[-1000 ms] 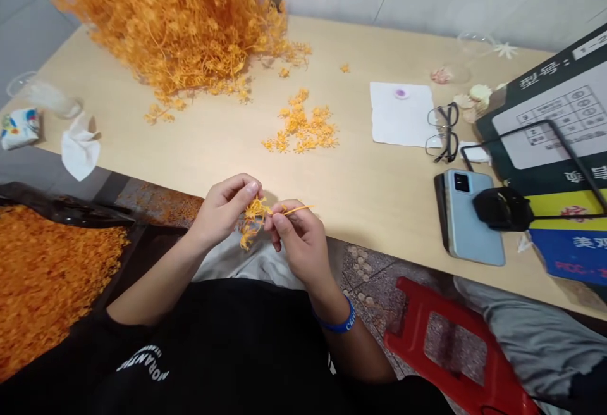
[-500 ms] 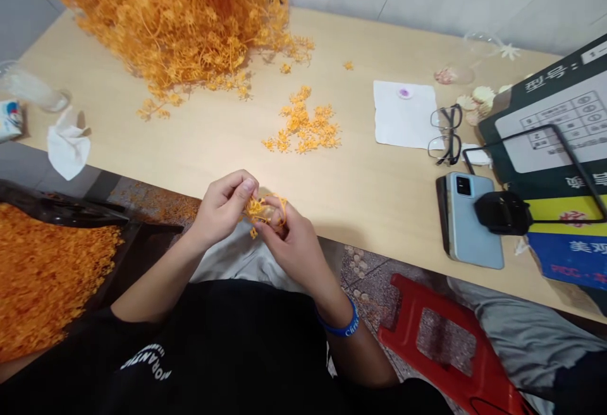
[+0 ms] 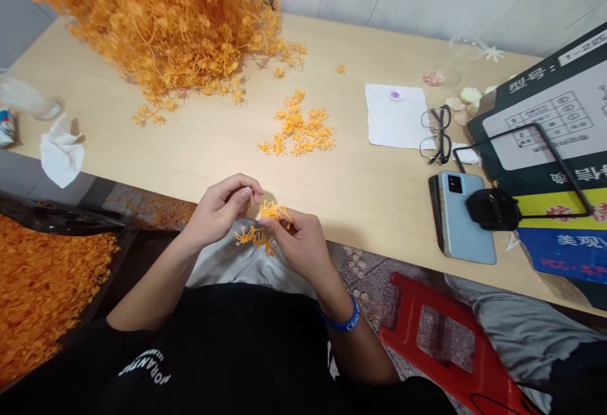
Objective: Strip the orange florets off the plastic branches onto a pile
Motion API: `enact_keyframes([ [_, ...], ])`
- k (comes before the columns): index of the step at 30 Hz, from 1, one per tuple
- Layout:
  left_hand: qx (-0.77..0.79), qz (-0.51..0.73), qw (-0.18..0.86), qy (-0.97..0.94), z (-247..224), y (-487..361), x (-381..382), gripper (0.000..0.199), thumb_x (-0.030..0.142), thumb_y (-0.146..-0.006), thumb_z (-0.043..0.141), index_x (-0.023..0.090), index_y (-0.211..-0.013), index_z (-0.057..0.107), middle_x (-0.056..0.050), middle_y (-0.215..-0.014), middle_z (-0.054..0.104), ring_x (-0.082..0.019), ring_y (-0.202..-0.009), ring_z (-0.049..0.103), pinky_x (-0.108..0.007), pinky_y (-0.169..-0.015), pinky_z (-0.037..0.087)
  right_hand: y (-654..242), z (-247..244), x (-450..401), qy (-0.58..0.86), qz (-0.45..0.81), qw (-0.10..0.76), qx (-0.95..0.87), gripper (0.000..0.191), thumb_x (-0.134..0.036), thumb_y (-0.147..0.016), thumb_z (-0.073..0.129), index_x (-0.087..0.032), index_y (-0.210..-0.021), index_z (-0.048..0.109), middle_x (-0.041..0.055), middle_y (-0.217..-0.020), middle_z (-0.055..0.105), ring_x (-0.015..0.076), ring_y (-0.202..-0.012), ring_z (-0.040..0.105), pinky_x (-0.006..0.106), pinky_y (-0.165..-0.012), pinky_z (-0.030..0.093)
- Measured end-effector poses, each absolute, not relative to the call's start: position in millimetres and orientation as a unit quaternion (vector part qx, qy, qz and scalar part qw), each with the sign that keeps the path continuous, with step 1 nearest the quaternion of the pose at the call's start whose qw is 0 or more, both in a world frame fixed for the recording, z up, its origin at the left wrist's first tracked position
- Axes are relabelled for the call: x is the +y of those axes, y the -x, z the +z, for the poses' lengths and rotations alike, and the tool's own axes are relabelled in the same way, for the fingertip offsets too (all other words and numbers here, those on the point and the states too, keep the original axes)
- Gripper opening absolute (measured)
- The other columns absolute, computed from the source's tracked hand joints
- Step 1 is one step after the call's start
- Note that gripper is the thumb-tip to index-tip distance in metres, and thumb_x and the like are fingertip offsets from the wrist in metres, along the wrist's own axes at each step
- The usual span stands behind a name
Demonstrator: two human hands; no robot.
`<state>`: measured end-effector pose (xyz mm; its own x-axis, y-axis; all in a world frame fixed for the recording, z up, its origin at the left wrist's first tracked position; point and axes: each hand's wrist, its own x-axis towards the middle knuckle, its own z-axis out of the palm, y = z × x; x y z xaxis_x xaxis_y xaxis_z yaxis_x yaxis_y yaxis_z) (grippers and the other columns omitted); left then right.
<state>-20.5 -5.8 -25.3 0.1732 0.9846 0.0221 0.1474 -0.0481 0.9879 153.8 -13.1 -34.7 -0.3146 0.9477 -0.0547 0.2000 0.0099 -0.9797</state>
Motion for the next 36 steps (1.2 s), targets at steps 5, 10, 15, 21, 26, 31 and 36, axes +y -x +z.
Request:
enact_keyframes([
  [5, 0.456, 0.404, 0.534, -0.586, -25, 13, -9, 0.022, 0.027, -0.093, 0.043, 0.017, -0.099, 0.061, -0.003, -0.083, 0.06, -0.012, -0.071, 0.051, -0.025, -0.066, 0.042, -154, -38, -12, 0.463, 0.536, 0.353, -0.611, 0.051, -0.056, -0.082, 0.061, -0.018, -0.054, 0.04, -0.0029, -0.053, 0.033, 0.0089, -0.052, 0.03, 0.023, -0.048, 0.026],
  [10, 0.426, 0.369, 0.584, -0.584, -28, 10, -8, 0.026, 0.04, -0.087, 0.058, 0.016, -0.096, 0.061, -0.005, -0.09, 0.063, -0.015, -0.081, 0.057, -0.026, -0.072, 0.045, -158, -38, -12, 0.437, 0.523, 0.362, -0.636, 0.049, -0.058, -0.088, 0.053, -0.018, -0.06, 0.047, -0.0016, -0.056, 0.04, 0.011, -0.055, 0.036, 0.024, -0.051, 0.03],
  [15, 0.462, 0.383, 0.577, -0.554, -29, 12, -4, 0.028, 0.043, -0.085, 0.06, 0.016, -0.083, 0.056, 0.001, -0.073, 0.054, -0.011, -0.066, 0.048, -0.023, -0.062, 0.039, -160, -36, -14, 0.44, 0.5, 0.331, -0.668, 0.037, -0.046, -0.09, 0.054, -0.019, -0.066, 0.047, -0.0035, -0.057, 0.041, 0.0103, -0.053, 0.036, 0.024, -0.051, 0.028],
  [21, 0.504, 0.447, 0.48, -0.561, -33, -1, -9, 0.019, 0.035, -0.086, 0.061, 0.016, -0.083, 0.06, 0.004, -0.066, 0.044, -0.009, -0.062, 0.041, -0.022, -0.06, 0.035, -157, -40, -15, 0.497, 0.479, 0.39, -0.61, 0.036, -0.039, -0.087, 0.058, -0.018, -0.06, 0.047, -0.0042, -0.055, 0.038, 0.0096, -0.052, 0.033, 0.024, -0.049, 0.026],
  [26, 0.512, 0.46, 0.477, -0.547, -32, -10, -14, 0.021, 0.03, -0.088, 0.058, 0.017, -0.105, 0.062, 0.003, -0.072, 0.048, -0.009, -0.063, 0.044, -0.021, -0.059, 0.037, -153, -47, -20, 0.522, 0.474, 0.484, -0.518, 0.02, -0.039, -0.088, 0.06, -0.019, -0.087, 0.065, -0.0009, -0.066, 0.054, 0.0135, -0.06, 0.047, 0.025, -0.055, 0.039],
  [31, 0.49, 0.399, 0.524, -0.571, -29, -4, -9, 0.029, 0.033, -0.089, 0.057, 0.016, -0.112, 0.062, 0.003, -0.07, 0.051, -0.01, -0.062, 0.048, -0.022, -0.061, 0.042, -157, -55, -21, 0.479, 0.511, 0.501, -0.508, 0.033, -0.045, -0.095, 0.048, -0.022, -0.107, 0.07, 0.0001, -0.066, 0.053, 0.0137, -0.056, 0.045, 0.028, -0.053, 0.039],
  [36, 0.438, 0.357, 0.556, -0.609, -26, 1, -7, 0.027, 0.035, -0.089, 0.056, 0.016, -0.105, 0.068, -0.007, -0.102, 0.069, -0.018, -0.093, 0.061, -0.03, -0.082, 0.049, -158, -56, -18, 0.471, 0.527, 0.488, -0.513, 0.038, -0.048, -0.093, 0.051, -0.024, -0.116, 0.069, -0.0007, -0.06, 0.05, 0.0152, -0.056, 0.047, 0.029, -0.053, 0.041],
])
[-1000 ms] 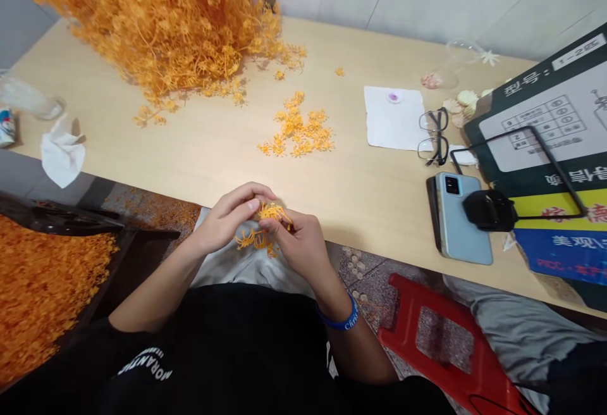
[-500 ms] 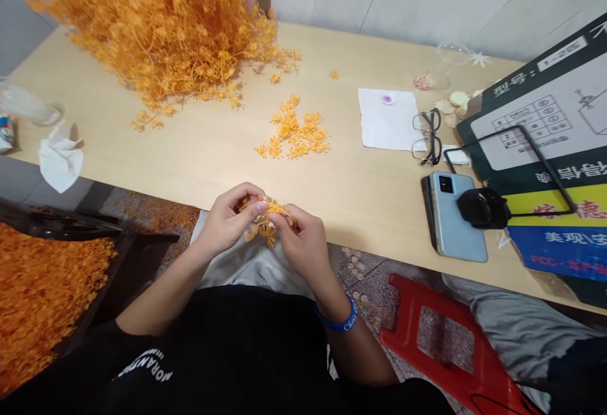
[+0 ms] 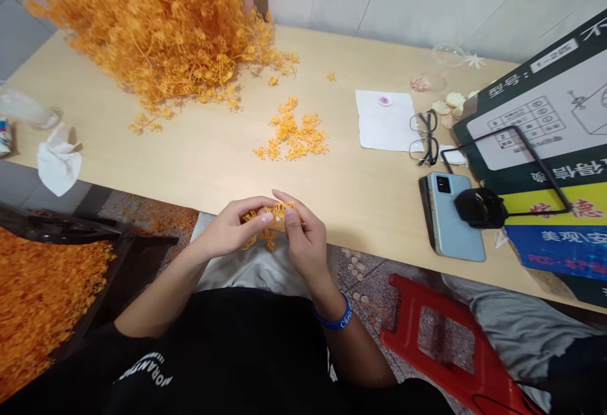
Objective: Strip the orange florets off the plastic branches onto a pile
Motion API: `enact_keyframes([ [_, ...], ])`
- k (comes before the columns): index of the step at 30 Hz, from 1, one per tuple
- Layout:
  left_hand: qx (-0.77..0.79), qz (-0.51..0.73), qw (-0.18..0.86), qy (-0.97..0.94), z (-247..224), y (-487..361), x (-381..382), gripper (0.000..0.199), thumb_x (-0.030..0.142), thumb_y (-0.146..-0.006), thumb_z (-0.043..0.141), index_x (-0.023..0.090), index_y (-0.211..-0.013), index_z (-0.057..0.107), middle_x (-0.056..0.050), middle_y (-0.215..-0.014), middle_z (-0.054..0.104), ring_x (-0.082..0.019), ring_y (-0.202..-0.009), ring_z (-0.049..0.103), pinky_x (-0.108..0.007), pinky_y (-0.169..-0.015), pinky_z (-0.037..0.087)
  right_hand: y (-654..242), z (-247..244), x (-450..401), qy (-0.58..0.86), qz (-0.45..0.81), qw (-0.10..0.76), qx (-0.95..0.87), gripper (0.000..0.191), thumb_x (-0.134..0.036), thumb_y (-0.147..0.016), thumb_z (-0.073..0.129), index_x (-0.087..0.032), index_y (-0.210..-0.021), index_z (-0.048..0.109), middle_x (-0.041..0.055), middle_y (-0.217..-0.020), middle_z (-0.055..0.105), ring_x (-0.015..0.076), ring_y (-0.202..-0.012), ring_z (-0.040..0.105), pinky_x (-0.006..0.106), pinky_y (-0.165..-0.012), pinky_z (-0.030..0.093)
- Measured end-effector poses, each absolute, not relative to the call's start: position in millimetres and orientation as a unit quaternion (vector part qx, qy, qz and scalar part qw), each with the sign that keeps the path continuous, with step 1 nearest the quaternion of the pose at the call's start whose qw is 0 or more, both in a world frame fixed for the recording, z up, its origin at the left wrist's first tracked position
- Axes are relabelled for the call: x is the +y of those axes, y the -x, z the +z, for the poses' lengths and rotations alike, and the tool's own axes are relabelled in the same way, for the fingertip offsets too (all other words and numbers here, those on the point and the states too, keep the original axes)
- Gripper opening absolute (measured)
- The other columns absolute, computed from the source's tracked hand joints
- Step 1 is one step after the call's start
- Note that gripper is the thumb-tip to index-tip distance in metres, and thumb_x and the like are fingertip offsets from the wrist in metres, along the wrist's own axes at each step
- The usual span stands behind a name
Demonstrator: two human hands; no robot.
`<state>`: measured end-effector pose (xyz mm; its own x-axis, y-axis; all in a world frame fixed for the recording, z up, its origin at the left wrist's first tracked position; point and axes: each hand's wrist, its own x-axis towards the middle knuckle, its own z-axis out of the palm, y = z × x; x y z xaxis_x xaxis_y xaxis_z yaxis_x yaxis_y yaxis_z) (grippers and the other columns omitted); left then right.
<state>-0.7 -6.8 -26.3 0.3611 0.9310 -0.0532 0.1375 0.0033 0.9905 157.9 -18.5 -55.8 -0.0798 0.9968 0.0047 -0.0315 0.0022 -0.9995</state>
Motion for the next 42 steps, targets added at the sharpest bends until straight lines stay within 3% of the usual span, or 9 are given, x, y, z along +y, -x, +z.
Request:
enact_keyframes([
  [11, 0.442, 0.348, 0.623, -0.543, -32, -1, -10, 0.031, 0.045, -0.084, 0.063, 0.014, -0.079, 0.063, 0.001, -0.068, 0.058, -0.01, -0.061, 0.05, -0.022, -0.058, 0.039, -158, -59, -18, 0.459, 0.56, 0.522, -0.451, 0.035, -0.049, -0.092, 0.055, -0.02, -0.103, 0.072, -0.0066, -0.053, 0.027, 0.0095, -0.048, 0.025, 0.025, -0.048, 0.024],
  [14, 0.433, 0.324, 0.641, -0.544, -34, 2, -13, 0.032, 0.046, -0.085, 0.062, 0.014, -0.084, 0.064, 0.0, -0.068, 0.059, -0.01, -0.061, 0.051, -0.023, -0.058, 0.04, -157, -59, -17, 0.462, 0.547, 0.519, -0.467, 0.031, -0.047, -0.091, 0.057, -0.02, -0.093, 0.071, -0.0062, -0.052, 0.028, 0.0101, -0.049, 0.026, 0.025, -0.048, 0.025],
  [19, 0.463, 0.395, 0.575, -0.547, -40, -5, -19, 0.029, 0.038, -0.088, 0.06, 0.016, -0.105, 0.067, -0.007, -0.103, 0.069, -0.017, -0.094, 0.062, -0.029, -0.086, 0.048, -150, -58, -17, 0.439, 0.557, 0.566, -0.42, 0.032, -0.049, -0.093, 0.054, -0.021, -0.094, 0.068, -0.0072, -0.051, 0.027, 0.0098, -0.047, 0.024, 0.025, -0.047, 0.026],
  [23, 0.484, 0.394, 0.59, -0.512, -45, -9, -26, 0.051, 0.043, -0.085, 0.064, 0.018, -0.129, 0.056, -0.004, -0.088, 0.068, -0.015, -0.076, 0.061, -0.027, -0.07, 0.049, -150, -58, -21, 0.428, 0.555, 0.572, -0.425, 0.031, -0.047, -0.093, 0.054, -0.022, -0.101, 0.069, -0.0055, -0.051, 0.039, 0.0102, -0.047, 0.032, 0.025, -0.047, 0.03],
  [25, 0.497, 0.385, 0.594, -0.501, -46, -7, -27, 0.051, 0.045, -0.085, 0.063, 0.016, -0.125, 0.057, -0.001, -0.077, 0.064, -0.013, -0.065, 0.056, -0.025, -0.062, 0.045, -152, -59, -24, 0.426, 0.562, 0.558, -0.437, 0.029, -0.045, -0.094, 0.054, -0.023, -0.104, 0.069, -0.0023, -0.059, 0.053, 0.0102, -0.048, 0.036, 0.025, -0.047, 0.031],
  [30, 0.515, 0.361, 0.558, -0.542, -45, -2, -25, 0.04, 0.043, -0.088, 0.058, 0.014, -0.116, 0.064, -0.001, -0.076, 0.061, -0.014, -0.071, 0.056, -0.027, -0.069, 0.046, -153, -58, -28, 0.436, 0.537, 0.55, -0.468, 0.029, -0.04, -0.096, 0.051, -0.027, -0.118, 0.065, 0.0057, -0.095, 0.074, 0.0076, -0.043, 0.033, 0.026, -0.042, 0.031],
  [34, 0.511, 0.381, 0.555, -0.534, -46, -1, -25, 0.048, 0.041, -0.086, 0.061, 0.015, -0.127, 0.06, 0.002, -0.071, 0.056, -0.013, -0.068, 0.052, -0.027, -0.069, 0.045, -151, -56, -29, 0.423, 0.548, 0.516, -0.505, 0.036, -0.037, -0.097, 0.048, -0.031, -0.132, 0.057, 0.0102, -0.134, 0.062, 0.0048, -0.041, 0.035, 0.027, -0.04, 0.034],
  [38, 0.506, 0.415, 0.583, -0.481, -42, -3, -26, 0.052, 0.037, -0.084, 0.065, 0.017, -0.13, 0.052, 0.007, -0.062, 0.044, -0.009, -0.057, 0.043, -0.023, -0.06, 0.04, -153, -58, -29, 0.415, 0.551, 0.48, -0.542, 0.045, -0.039, -0.099, 0.042, -0.036, -0.144, 0.045, 0.0093, -0.15, 0.046, 0.0044, -0.041, 0.04, 0.028, -0.04, 0.04],
  [42, 0.447, 0.399, 0.622, -0.505, -41, -2, -28, 0.039, 0.048, -0.083, 0.066, 0.017, -0.106, 0.063, 0.006, -0.061, 0.044, -0.01, -0.057, 0.045, -0.023, -0.06, 0.04, -153, -59, -27, 0.432, 0.527, 0.448, -0.579, 0.054, -0.04, -0.099, 0.043, -0.033, -0.151, 0.033, 0.0085, -0.155, 0.04, 0.0156, -0.075, 0.066, 0.03, -0.054, 0.052],
])
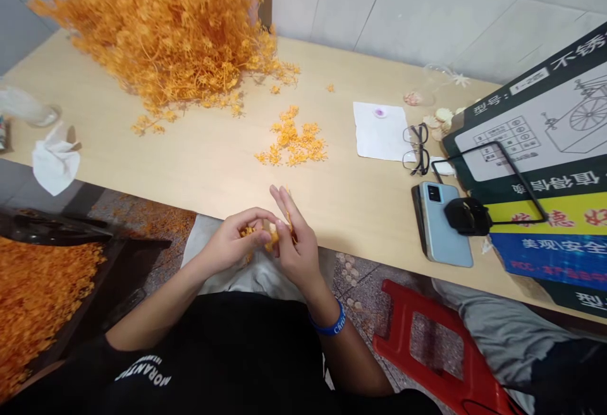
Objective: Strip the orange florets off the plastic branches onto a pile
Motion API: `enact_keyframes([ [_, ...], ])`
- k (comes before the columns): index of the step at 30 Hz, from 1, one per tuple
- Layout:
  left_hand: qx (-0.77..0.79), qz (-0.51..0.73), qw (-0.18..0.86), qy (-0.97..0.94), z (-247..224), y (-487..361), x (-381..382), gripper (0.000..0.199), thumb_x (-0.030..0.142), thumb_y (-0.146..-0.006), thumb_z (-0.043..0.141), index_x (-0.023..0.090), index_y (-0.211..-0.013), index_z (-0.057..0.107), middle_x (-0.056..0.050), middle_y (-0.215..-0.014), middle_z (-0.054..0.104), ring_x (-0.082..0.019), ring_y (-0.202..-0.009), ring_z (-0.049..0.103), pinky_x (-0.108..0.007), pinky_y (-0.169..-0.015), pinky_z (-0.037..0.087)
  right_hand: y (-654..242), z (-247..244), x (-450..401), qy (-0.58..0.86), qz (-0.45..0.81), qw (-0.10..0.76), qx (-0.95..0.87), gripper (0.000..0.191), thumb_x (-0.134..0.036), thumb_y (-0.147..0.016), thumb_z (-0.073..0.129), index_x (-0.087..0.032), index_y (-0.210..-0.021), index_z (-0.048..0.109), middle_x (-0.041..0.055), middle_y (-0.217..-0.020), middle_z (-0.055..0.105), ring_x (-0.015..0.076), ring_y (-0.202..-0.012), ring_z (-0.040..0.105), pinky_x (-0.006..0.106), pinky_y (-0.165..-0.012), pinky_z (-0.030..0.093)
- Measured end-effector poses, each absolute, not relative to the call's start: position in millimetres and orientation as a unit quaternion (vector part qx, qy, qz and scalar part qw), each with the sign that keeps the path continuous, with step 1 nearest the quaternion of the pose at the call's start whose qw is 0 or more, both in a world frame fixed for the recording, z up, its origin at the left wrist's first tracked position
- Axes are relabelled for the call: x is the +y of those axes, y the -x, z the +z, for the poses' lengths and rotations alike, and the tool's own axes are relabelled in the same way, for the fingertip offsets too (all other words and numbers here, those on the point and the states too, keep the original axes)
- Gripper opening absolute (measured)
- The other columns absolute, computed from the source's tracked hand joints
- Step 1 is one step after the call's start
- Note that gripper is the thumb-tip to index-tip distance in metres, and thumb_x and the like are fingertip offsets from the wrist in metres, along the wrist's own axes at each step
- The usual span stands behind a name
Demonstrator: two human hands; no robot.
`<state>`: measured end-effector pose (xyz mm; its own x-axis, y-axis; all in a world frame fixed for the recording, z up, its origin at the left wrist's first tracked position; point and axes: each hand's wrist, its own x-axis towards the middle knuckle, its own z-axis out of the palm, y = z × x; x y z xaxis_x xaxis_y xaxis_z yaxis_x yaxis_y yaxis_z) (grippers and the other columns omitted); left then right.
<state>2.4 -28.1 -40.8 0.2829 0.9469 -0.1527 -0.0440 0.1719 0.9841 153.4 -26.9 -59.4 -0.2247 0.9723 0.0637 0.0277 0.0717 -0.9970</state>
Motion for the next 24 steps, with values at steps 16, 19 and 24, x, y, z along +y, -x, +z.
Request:
enact_keyframes([
  [16, 0.517, 0.453, 0.442, -0.575, -40, 3, -22, 0.027, 0.039, -0.096, 0.047, 0.017, -0.084, 0.056, 0.001, -0.074, 0.059, -0.01, -0.065, 0.053, -0.022, -0.062, 0.041, -155, -49, -17, 0.442, 0.564, 0.356, -0.6, 0.034, -0.047, -0.08, 0.067, -0.018, -0.097, 0.064, 0.0037, -0.083, 0.068, 0.0095, -0.054, 0.047, 0.024, -0.051, 0.04],
  [19, 0.468, 0.449, 0.506, -0.568, -32, 7, -16, 0.027, 0.04, -0.093, 0.051, 0.017, -0.08, 0.055, 0.001, -0.071, 0.056, -0.009, -0.063, 0.051, -0.021, -0.059, 0.041, -151, -45, -16, 0.432, 0.562, 0.308, -0.635, 0.034, -0.046, -0.077, 0.071, -0.017, -0.09, 0.063, -0.0007, -0.07, 0.058, 0.0097, -0.056, 0.043, 0.023, -0.052, 0.035],
  [24, 0.492, 0.413, 0.48, -0.598, -21, 17, -13, 0.029, 0.039, -0.089, 0.055, 0.016, -0.072, 0.056, 0.003, -0.061, 0.053, -0.008, -0.055, 0.045, -0.021, -0.054, 0.038, -139, -45, -19, 0.378, 0.604, 0.244, -0.658, 0.041, -0.046, -0.089, 0.051, -0.018, -0.061, 0.044, -0.0041, -0.055, 0.036, 0.0085, -0.053, 0.032, 0.023, -0.05, 0.026],
])
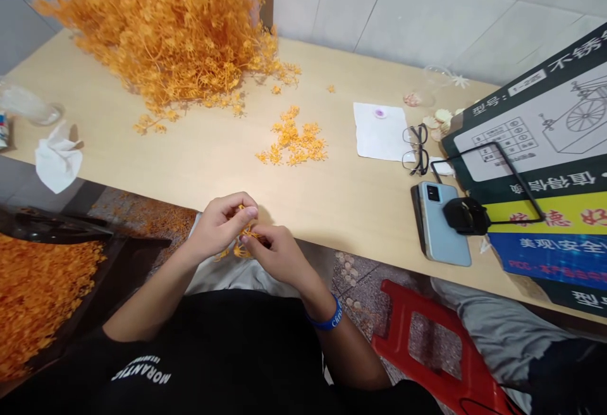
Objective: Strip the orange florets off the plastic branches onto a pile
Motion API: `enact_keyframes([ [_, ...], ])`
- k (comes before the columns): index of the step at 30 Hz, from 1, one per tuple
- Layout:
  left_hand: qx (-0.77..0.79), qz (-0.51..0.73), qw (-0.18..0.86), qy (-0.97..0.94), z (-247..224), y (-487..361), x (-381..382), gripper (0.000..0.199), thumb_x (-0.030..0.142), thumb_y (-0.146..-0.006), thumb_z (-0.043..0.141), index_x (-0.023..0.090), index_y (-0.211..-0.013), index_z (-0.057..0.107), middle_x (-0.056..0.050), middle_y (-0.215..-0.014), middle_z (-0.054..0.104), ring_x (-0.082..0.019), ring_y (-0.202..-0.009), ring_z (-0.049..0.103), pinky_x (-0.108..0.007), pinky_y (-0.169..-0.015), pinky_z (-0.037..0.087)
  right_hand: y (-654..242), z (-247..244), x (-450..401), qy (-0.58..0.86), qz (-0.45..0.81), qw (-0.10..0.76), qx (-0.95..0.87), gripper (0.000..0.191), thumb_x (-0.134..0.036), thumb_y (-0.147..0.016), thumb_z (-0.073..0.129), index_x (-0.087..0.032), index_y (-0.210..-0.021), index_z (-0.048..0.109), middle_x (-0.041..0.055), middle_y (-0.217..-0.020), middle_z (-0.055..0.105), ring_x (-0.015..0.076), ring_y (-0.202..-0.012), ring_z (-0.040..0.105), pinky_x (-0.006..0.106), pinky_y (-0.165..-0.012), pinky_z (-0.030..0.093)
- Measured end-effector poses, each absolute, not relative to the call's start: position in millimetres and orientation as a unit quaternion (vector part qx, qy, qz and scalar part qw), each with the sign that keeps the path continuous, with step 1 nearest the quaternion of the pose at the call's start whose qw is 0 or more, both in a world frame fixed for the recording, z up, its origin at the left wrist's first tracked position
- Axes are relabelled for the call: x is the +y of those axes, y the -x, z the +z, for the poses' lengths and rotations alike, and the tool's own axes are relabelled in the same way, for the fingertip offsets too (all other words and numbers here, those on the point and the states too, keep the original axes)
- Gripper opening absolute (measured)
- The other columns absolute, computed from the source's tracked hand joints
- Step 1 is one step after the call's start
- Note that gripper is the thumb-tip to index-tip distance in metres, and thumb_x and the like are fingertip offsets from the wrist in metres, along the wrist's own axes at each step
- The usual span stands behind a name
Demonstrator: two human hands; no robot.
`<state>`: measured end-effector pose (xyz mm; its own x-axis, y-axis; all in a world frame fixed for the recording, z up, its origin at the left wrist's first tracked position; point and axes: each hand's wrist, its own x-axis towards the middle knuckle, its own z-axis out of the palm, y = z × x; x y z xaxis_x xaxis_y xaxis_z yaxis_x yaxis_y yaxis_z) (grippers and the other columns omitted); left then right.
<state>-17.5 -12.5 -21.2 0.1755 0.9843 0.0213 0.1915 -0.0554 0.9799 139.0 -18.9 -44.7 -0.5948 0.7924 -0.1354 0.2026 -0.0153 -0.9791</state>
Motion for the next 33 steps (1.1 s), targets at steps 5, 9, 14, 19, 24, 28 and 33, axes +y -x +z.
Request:
enact_keyframes([
  [5, 0.533, 0.368, 0.417, -0.638, -26, 28, -16, 0.033, 0.033, -0.093, 0.046, 0.016, -0.066, 0.055, 0.002, -0.057, 0.055, -0.009, -0.051, 0.046, -0.021, -0.052, 0.036, -137, -47, -20, 0.342, 0.6, 0.229, -0.686, 0.04, -0.038, -0.092, 0.044, -0.019, -0.059, 0.033, -0.0051, -0.055, 0.028, 0.0075, -0.052, 0.025, 0.024, -0.051, 0.022],
  [9, 0.576, 0.354, 0.338, -0.654, -41, 47, -13, 0.029, 0.028, -0.093, 0.044, 0.018, -0.067, 0.053, 0.003, -0.056, 0.053, -0.009, -0.05, 0.044, -0.022, -0.05, 0.033, -141, -46, -23, 0.327, 0.594, 0.215, -0.703, 0.04, -0.035, -0.092, 0.045, -0.019, -0.058, 0.032, -0.0053, -0.054, 0.029, 0.007, -0.05, 0.025, 0.024, -0.05, 0.021],
  [14, 0.687, 0.49, 0.083, -0.531, -43, 102, 3, 0.028, 0.024, -0.094, 0.044, 0.019, -0.068, 0.05, 0.001, -0.061, 0.052, -0.011, -0.059, 0.048, -0.024, -0.056, 0.036, -153, -49, -31, 0.315, 0.63, 0.195, -0.683, 0.044, -0.041, -0.093, 0.044, -0.02, -0.056, 0.032, -0.005, -0.053, 0.027, 0.0068, -0.048, 0.023, 0.024, -0.047, 0.02],
  [19, 0.625, 0.466, 0.21, -0.59, -28, 95, -10, 0.023, 0.028, -0.093, 0.047, 0.018, -0.076, 0.057, 0.0, -0.066, 0.054, -0.011, -0.062, 0.05, -0.024, -0.057, 0.037, -155, -55, -32, 0.362, 0.624, 0.228, -0.655, 0.047, -0.048, -0.091, 0.046, -0.02, -0.056, 0.033, -0.0044, -0.053, 0.028, 0.0076, -0.049, 0.025, 0.024, -0.046, 0.021],
  [24, 0.538, 0.404, 0.419, -0.61, -24, 56, -29, 0.022, 0.029, -0.096, 0.04, 0.018, -0.084, 0.055, 0.001, -0.067, 0.05, -0.011, -0.06, 0.045, -0.024, -0.057, 0.036, -152, -51, -29, 0.418, 0.607, 0.252, -0.627, 0.047, -0.05, -0.089, 0.048, -0.02, -0.056, 0.034, -0.0041, -0.053, 0.028, 0.0081, -0.05, 0.024, 0.024, -0.047, 0.02],
  [28, 0.537, 0.364, 0.389, -0.654, -23, 44, -35, 0.022, 0.036, -0.094, 0.046, 0.018, -0.081, 0.051, 0.001, -0.07, 0.051, -0.011, -0.062, 0.044, -0.024, -0.059, 0.035, -152, -50, -28, 0.441, 0.606, 0.26, -0.609, 0.047, -0.053, -0.087, 0.05, -0.02, -0.056, 0.036, -0.0036, -0.053, 0.029, 0.0085, -0.051, 0.026, 0.024, -0.047, 0.021],
  [33, 0.511, 0.311, 0.336, -0.728, -24, 35, -36, 0.029, 0.04, -0.093, 0.051, 0.018, -0.073, 0.048, 0.001, -0.071, 0.048, -0.011, -0.066, 0.044, -0.025, -0.062, 0.035, -153, -49, -28, 0.427, 0.597, 0.23, -0.639, 0.044, -0.047, -0.089, 0.048, -0.019, -0.057, 0.04, -0.0034, -0.054, 0.034, 0.0088, -0.052, 0.03, 0.024, -0.048, 0.024],
])
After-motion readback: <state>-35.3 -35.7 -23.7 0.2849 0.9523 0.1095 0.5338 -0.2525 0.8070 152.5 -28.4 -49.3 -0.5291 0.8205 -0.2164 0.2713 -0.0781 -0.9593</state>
